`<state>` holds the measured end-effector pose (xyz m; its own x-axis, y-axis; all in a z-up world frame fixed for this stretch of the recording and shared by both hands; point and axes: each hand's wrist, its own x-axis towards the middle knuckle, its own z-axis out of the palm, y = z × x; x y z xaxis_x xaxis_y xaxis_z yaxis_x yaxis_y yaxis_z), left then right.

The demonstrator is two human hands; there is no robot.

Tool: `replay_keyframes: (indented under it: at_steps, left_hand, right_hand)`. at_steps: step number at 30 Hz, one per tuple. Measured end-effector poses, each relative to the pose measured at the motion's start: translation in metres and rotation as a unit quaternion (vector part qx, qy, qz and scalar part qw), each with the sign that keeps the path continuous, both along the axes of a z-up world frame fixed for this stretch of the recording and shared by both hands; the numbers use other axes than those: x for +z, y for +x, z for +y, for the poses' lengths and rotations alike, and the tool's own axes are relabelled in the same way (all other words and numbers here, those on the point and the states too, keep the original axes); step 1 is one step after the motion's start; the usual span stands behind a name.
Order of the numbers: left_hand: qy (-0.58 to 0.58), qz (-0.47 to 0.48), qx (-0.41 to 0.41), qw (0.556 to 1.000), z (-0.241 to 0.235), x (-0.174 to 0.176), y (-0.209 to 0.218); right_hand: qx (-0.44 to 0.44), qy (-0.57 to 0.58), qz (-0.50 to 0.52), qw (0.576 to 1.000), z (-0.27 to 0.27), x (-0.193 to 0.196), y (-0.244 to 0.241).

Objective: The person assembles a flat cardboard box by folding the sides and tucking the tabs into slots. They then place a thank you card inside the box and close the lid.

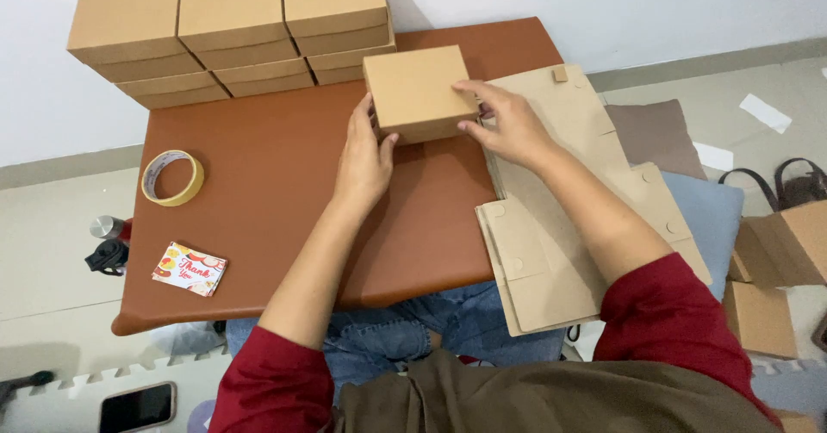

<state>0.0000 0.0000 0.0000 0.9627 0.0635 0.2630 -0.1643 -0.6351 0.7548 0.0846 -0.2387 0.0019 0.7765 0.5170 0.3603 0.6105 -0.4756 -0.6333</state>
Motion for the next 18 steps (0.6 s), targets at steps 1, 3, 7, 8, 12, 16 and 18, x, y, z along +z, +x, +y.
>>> replay_keyframes:
  at_steps: [1,3,7,8,12,16,18]
  left_hand:
    - [-0.001,-0.002,0.000,1.000,-0.001,-0.008,0.016]
    - [0.000,-0.058,-0.014,0.998,-0.004,-0.023,0.049]
    - [0.015,-0.088,-0.008,0.996,-0.024,-0.036,0.092]
    - [0.025,-0.089,0.004,0.996,-0.027,-0.038,0.102]
    - [0.100,-0.051,0.078,0.991,-0.032,-0.057,0.145]
    - [0.199,-0.071,0.146,0.966,-0.028,-0.071,0.165]
    - [0.238,-0.067,0.164,0.955,-0.022,-0.086,0.181]
  right_hand:
    - [0.000,-0.001,-0.002,1.000,-0.004,-0.002,0.009]
    - [-0.061,0.025,-0.009,0.998,-0.012,-0.004,0.027]
    - [-0.121,0.031,-0.020,0.992,-0.023,-0.018,0.055]
    - [-0.141,0.037,-0.025,0.989,-0.023,-0.025,0.065]
    - [-0.203,0.031,-0.025,0.978,-0.015,-0.029,0.088]
    - [-0.214,0.023,-0.038,0.976,-0.004,-0.050,0.117]
    - [-0.208,0.010,-0.043,0.977,0.002,-0.055,0.125]
